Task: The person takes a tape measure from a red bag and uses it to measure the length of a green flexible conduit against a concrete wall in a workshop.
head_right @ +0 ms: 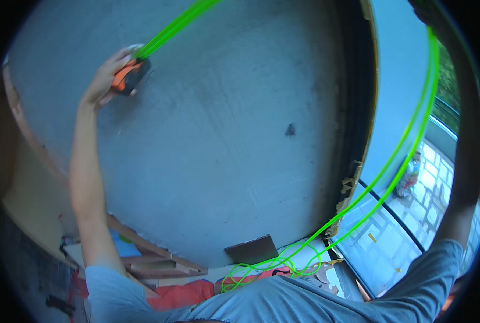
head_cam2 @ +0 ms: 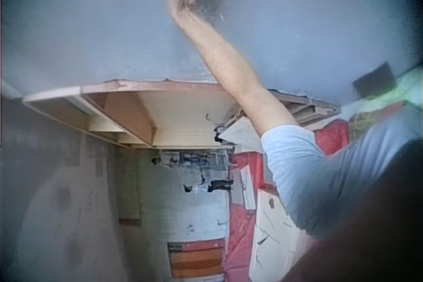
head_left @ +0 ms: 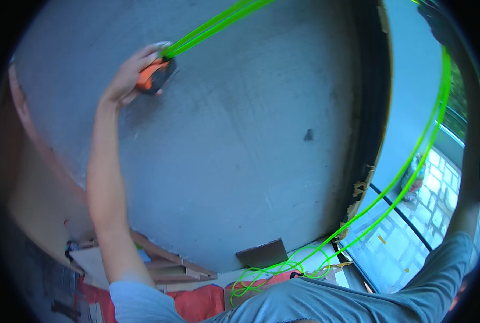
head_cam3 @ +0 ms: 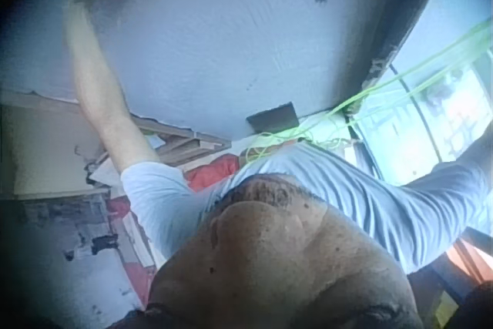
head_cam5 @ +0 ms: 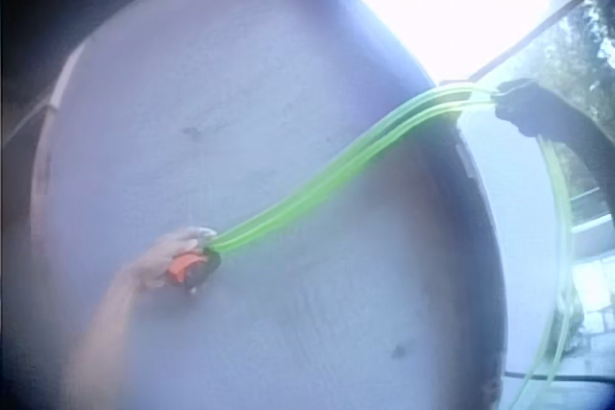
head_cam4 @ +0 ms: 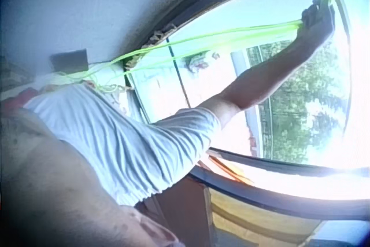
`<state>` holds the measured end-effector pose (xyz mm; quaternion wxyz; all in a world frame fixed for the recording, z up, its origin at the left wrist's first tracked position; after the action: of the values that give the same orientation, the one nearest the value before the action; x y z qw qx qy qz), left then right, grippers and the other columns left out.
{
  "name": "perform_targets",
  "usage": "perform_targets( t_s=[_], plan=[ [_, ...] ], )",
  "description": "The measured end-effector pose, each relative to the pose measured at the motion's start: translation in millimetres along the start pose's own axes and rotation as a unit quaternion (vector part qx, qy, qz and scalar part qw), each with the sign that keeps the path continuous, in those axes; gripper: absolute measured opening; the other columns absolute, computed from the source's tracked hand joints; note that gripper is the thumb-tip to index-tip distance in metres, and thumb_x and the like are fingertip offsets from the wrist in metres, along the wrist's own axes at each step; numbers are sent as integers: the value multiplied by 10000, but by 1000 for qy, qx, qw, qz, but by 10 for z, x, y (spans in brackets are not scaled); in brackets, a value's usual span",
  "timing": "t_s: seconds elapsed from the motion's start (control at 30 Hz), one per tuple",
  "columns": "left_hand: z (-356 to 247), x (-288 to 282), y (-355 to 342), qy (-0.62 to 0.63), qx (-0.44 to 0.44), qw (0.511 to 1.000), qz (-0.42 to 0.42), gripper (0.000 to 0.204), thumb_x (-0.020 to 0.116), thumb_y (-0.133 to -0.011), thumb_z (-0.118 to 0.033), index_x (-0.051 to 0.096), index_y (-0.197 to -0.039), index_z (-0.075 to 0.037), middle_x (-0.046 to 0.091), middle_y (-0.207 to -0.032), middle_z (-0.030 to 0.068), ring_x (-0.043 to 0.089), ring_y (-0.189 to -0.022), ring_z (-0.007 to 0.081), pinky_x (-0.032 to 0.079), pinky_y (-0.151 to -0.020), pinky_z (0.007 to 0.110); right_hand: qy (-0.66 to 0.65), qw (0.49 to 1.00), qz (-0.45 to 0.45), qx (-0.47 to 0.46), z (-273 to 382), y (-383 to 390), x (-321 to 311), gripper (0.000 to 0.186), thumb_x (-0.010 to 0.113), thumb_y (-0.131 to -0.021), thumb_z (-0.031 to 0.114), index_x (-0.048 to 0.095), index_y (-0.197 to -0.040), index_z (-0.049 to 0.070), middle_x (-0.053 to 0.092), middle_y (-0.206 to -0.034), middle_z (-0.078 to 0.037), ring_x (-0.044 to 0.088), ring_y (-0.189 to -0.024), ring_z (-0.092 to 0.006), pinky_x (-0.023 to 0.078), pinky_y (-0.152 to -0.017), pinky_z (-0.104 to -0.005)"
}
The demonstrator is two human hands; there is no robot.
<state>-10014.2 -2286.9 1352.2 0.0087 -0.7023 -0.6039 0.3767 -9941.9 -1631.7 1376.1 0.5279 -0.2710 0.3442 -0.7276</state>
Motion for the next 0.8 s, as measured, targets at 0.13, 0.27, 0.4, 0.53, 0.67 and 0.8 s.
perform_targets(
  t_s=[0.13,0.27,0.4,0.53,0.67,0.8],
  plan=[
    [30,-13,-44,-27,-29,999,14,426,474,-1151,-280,543,-1542,-126,683,-1203,94,719,-863,140,640,-573,304,-21,993,107,-38,-225,34,59,134,649,-1024,77,716,-1140,63,572,-730,34,443,-493,-36,305,-421,-204],
    [39,66,-97,4,-17,1000,15,417,465,-1149,-285,556,-1526,-135,677,-1178,79,718,-868,137,635,-561,294,-46,982,181,-23,119,0,-159,54,663,-1041,144,661,-1006,104,588,-772,26,449,-506,-31,306,-423,-202],
    [46,-18,52,-24,-33,999,11,410,465,-1143,-287,573,-1512,-142,668,-1149,68,710,-868,126,647,-576,300,0,994,112,-10,-179,-23,39,90,679,-1024,168,673,-1038,80,619,-804,4,439,-503,-35,308,-425,-206],
    [20,84,57,-20,-38,999,-6,407,469,-1143,-286,576,-1509,-144,662,-1126,59,698,-840,118,638,-573,301,48,993,109,-18,94,59,-40,86,653,-1028,146,677,-1053,68,628,-811,-10,439,-504,-37,302,-420,-209],
    [44,76,20,3,-34,999,-2,407,470,-1144,-282,573,-1511,-139,654,-1113,57,694,-837,118,633,-572,301,45,992,117,-6,111,35,-68,92,643,-1031,142,674,-1072,67,616,-799,-9,436,-505,-37,295,-417,-207],
    [110,-52,9,-17,-38,999,5,414,467,-1149,-296,558,-1529,-158,661,-1140,50,699,-883,119,628,-583,307,39,991,127,-10,34,-20,80,71,650,-1028,145,661,-1060,83,601,-784,1,427,-505,-36,285,-413,-204]
  ],
)
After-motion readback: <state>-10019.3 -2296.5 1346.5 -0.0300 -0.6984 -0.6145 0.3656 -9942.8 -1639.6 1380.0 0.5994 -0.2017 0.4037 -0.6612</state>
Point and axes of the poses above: each hand's wrist, its own y-axis away from the middle knuckle, its own x-axis out of the palm, z = x × y, the point moved 5 cm from there along -y, towards the middle knuckle
